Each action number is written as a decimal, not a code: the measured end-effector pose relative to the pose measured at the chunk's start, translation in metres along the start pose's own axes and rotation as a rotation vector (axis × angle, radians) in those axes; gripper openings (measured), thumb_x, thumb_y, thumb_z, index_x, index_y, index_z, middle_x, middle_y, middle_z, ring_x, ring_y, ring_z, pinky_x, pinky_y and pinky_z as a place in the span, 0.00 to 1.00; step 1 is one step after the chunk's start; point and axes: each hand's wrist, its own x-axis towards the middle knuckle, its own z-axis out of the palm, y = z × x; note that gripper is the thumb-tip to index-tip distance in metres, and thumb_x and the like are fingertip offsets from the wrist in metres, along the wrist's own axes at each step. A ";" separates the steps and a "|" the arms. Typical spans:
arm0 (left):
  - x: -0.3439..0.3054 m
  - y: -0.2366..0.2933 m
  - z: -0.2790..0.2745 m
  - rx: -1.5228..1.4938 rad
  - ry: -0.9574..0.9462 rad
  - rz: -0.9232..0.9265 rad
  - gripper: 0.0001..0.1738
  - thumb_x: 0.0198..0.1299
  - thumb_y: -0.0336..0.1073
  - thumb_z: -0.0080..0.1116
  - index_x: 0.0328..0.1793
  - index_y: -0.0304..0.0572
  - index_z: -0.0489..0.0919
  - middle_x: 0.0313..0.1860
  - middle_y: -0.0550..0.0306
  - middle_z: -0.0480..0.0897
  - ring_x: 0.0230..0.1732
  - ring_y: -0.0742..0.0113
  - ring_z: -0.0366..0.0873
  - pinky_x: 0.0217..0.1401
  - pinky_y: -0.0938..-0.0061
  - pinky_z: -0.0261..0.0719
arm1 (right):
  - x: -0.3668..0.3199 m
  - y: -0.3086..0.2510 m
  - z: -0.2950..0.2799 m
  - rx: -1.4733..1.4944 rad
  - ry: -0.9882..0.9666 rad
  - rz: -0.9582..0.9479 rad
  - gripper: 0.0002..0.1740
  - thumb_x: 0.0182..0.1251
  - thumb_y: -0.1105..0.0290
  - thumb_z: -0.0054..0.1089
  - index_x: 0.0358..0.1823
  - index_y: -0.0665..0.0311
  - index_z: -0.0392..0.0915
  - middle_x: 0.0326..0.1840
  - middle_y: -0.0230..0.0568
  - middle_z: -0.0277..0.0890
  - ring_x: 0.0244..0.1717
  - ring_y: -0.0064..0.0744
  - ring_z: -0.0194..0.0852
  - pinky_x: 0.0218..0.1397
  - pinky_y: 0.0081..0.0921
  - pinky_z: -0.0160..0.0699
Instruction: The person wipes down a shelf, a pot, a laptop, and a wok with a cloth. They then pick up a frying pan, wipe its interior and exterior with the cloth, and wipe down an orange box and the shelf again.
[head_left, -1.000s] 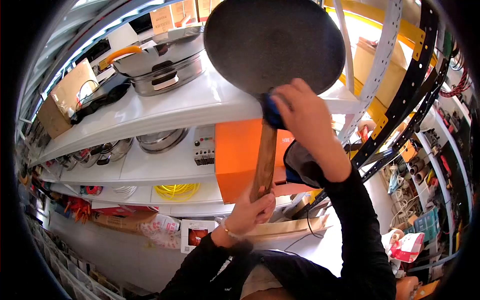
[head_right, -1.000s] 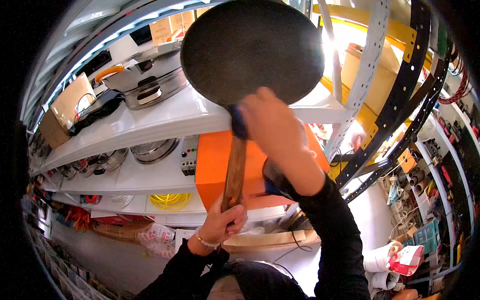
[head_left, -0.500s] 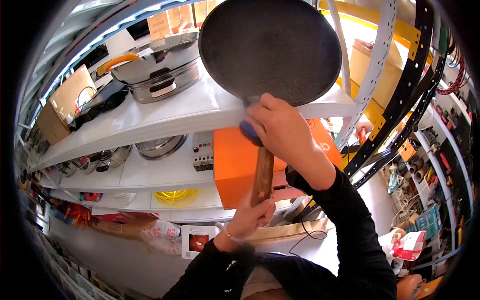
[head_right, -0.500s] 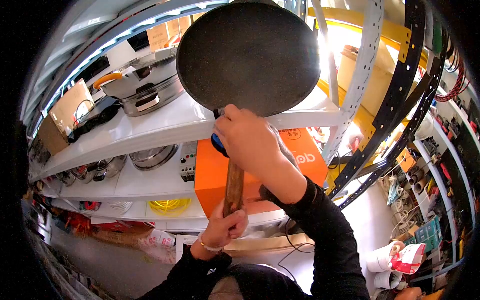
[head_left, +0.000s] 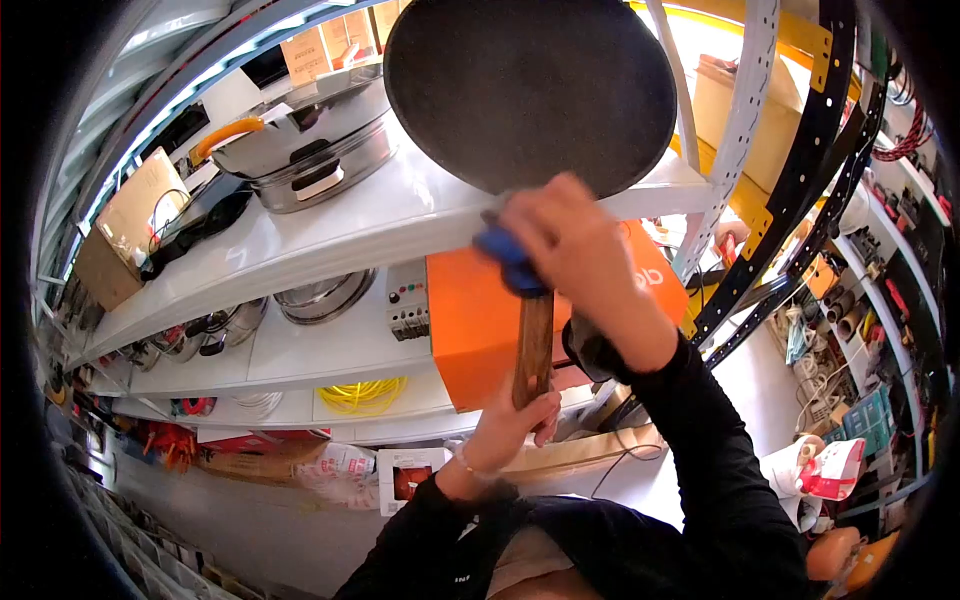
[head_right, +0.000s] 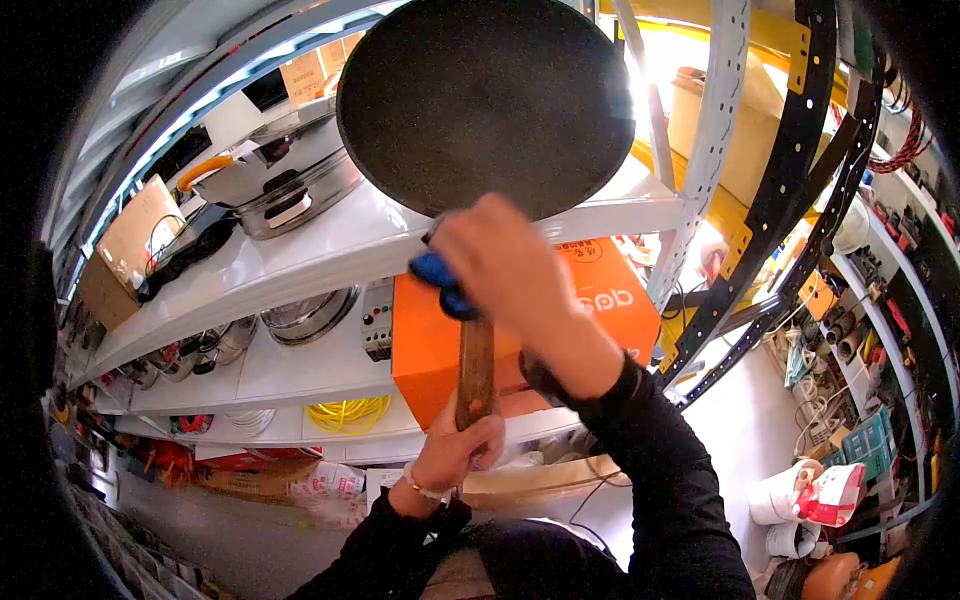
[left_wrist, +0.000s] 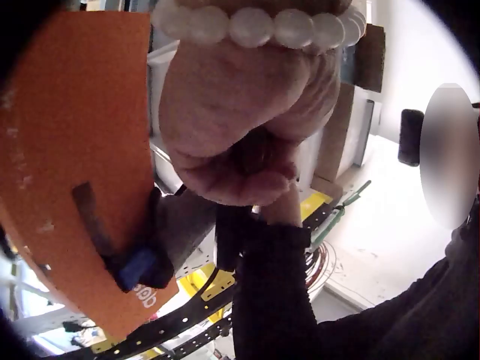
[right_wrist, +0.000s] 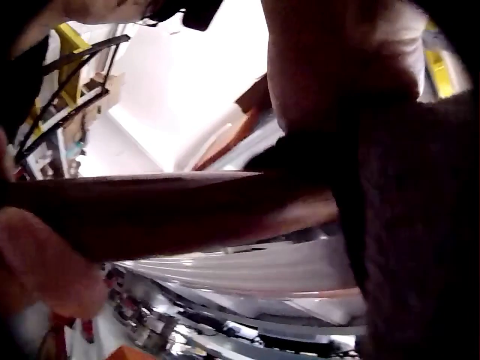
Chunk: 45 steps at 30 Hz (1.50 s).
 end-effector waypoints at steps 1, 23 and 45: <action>0.000 0.002 -0.001 0.025 0.002 -0.010 0.12 0.67 0.32 0.54 0.50 0.39 0.64 0.27 0.59 0.71 0.22 0.71 0.71 0.25 0.78 0.68 | 0.005 0.015 -0.006 0.008 0.102 0.090 0.06 0.62 0.70 0.62 0.39 0.62 0.81 0.34 0.43 0.74 0.37 0.48 0.77 0.42 0.35 0.78; 0.018 0.134 -0.023 1.158 0.357 0.191 0.21 0.62 0.33 0.57 0.58 0.36 0.66 0.28 0.49 0.77 0.27 0.56 0.79 0.28 0.65 0.74 | 0.018 0.021 -0.022 -0.237 -0.178 0.078 0.21 0.65 0.53 0.58 0.35 0.68 0.80 0.39 0.49 0.75 0.43 0.50 0.75 0.46 0.39 0.78; 0.029 0.128 -0.054 1.954 0.814 0.804 0.24 0.55 0.29 0.63 0.57 0.38 0.69 0.41 0.45 0.79 0.38 0.44 0.80 0.34 0.59 0.79 | 0.049 0.109 -0.084 -0.730 -0.339 0.184 0.13 0.63 0.62 0.59 0.34 0.67 0.82 0.38 0.54 0.78 0.42 0.55 0.78 0.46 0.45 0.77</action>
